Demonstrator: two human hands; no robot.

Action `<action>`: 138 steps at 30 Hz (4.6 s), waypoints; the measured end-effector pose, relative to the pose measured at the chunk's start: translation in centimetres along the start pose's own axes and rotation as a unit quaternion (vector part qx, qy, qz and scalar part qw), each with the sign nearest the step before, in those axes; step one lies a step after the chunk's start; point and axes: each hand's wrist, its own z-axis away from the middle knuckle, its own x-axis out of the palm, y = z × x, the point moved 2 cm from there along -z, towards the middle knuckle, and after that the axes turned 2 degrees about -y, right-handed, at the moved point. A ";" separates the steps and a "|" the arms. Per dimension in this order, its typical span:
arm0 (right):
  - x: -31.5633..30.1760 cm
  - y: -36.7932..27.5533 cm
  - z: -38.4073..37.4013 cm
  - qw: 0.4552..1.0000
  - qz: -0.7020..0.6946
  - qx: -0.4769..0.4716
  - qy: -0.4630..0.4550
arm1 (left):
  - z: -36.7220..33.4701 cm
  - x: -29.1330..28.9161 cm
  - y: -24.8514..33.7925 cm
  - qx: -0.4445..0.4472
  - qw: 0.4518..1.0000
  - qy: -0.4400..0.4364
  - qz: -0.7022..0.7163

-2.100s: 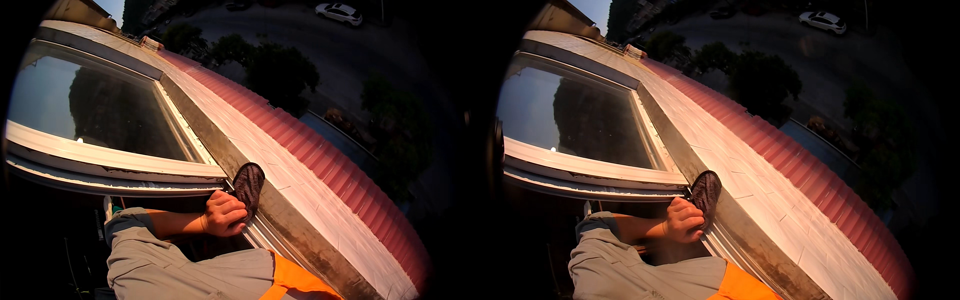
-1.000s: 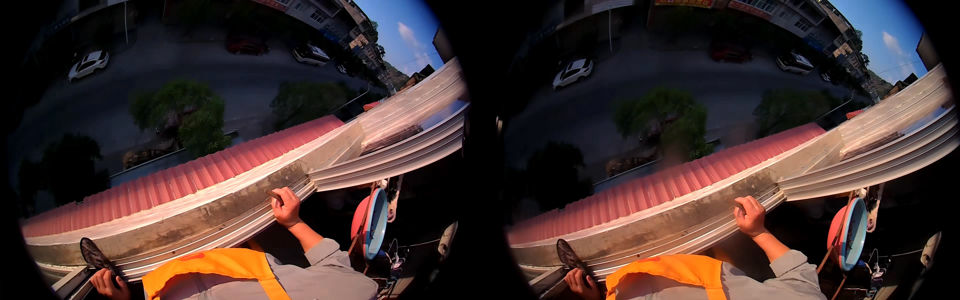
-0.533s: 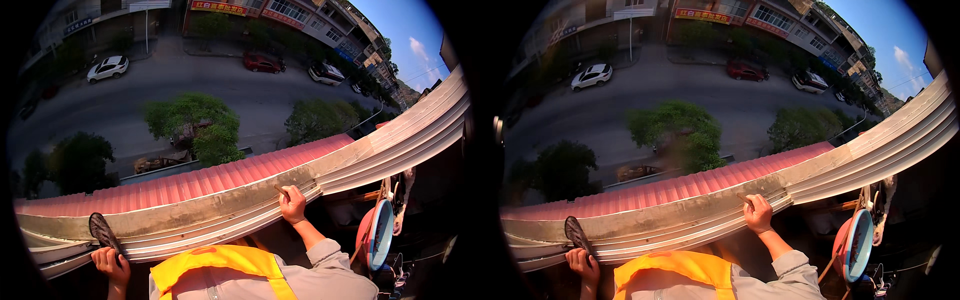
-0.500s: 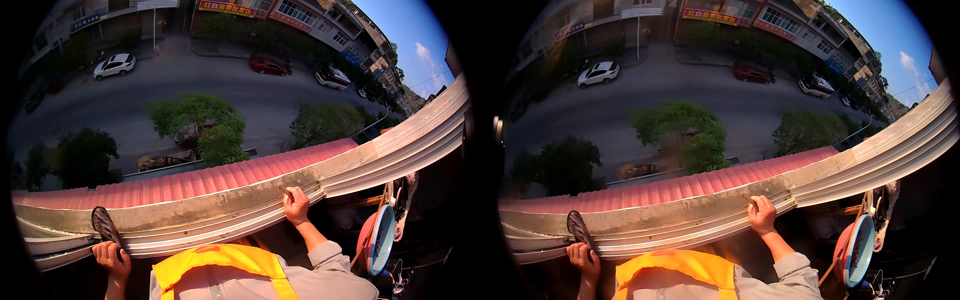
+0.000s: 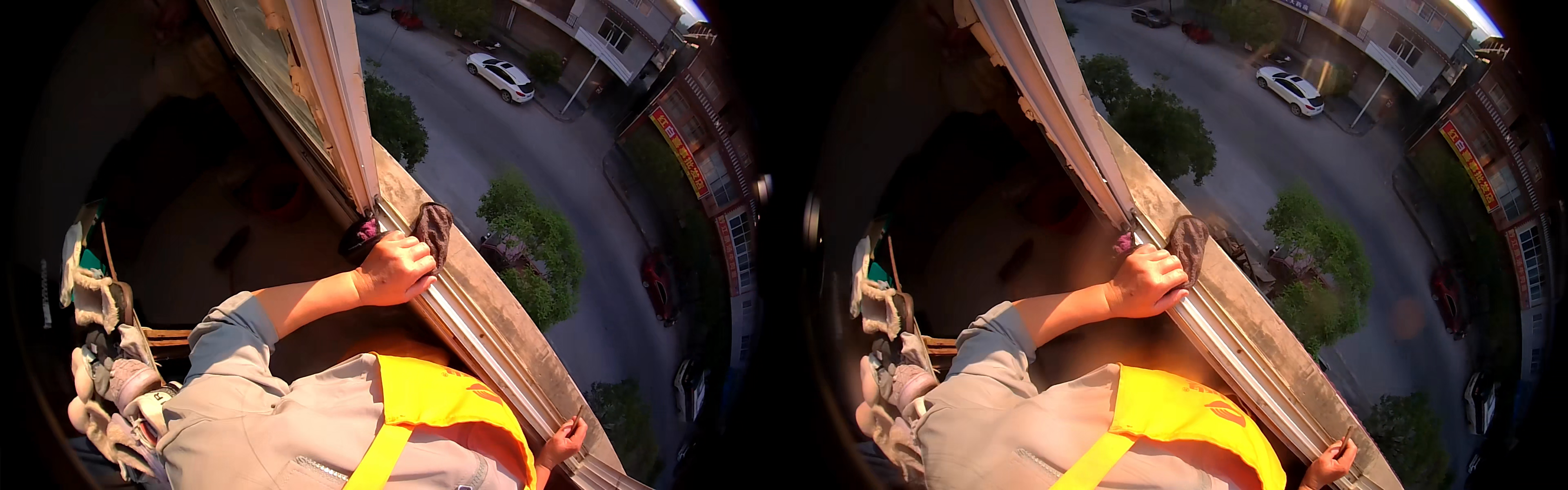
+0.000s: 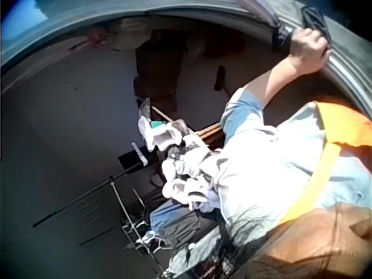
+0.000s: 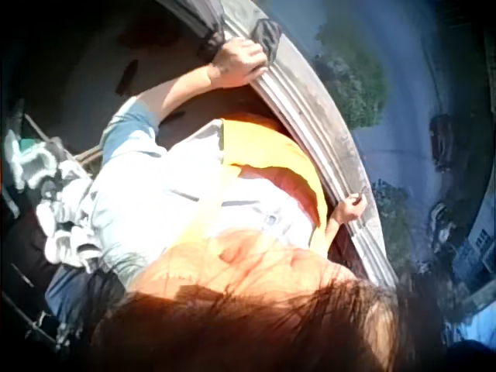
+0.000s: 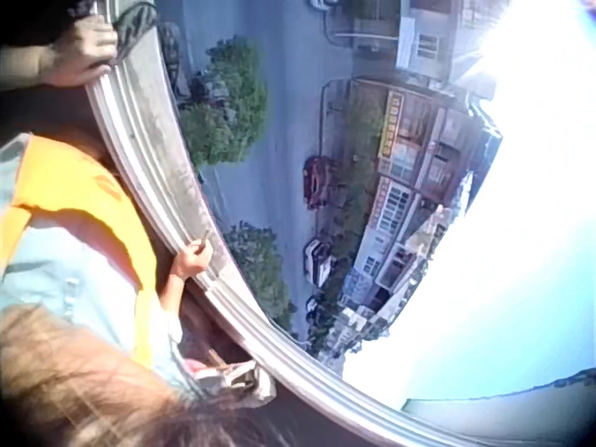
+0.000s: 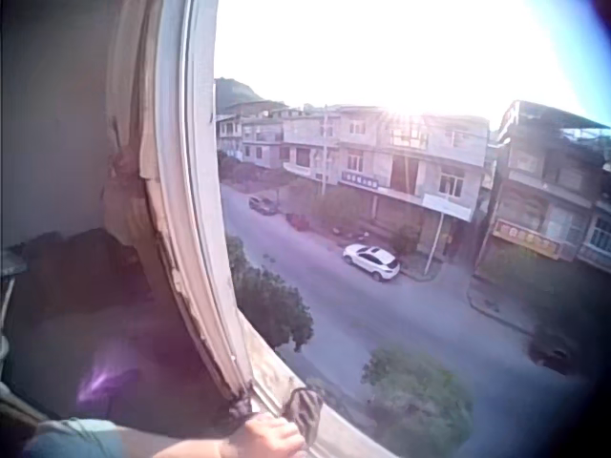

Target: The person cleans the window frame and sill using a cloth and a small stick-like tool. They wipe the metal tracks and corners of the window frame, then move inside to pack the tools into a bag.

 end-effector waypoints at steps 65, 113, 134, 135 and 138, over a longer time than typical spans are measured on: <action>35.6 -53.2 5.0 0.596 -0.403 0.029 -0.694 | 12.4 -19.6 -37.9 -0.186 0.440 0.558 0.679; 42.6 -115.5 49.1 0.059 -0.140 -0.191 -0.970 | 53.4 -29.5 -33.4 -0.542 0.257 0.801 -0.003; 13.0 -112.9 65.0 -0.249 -0.493 -0.739 -0.386 | 54.3 -23.2 -25.7 -0.628 0.181 0.755 -0.056; 12.6 -111.6 65.5 -0.228 -0.447 -0.800 -0.330 | 54.2 -22.9 -25.6 -0.618 0.185 0.762 -0.060; 11.9 -111.2 65.5 -0.226 -0.436 -0.822 -0.289 | 52.7 -23.2 -24.8 -0.606 0.133 0.783 -0.056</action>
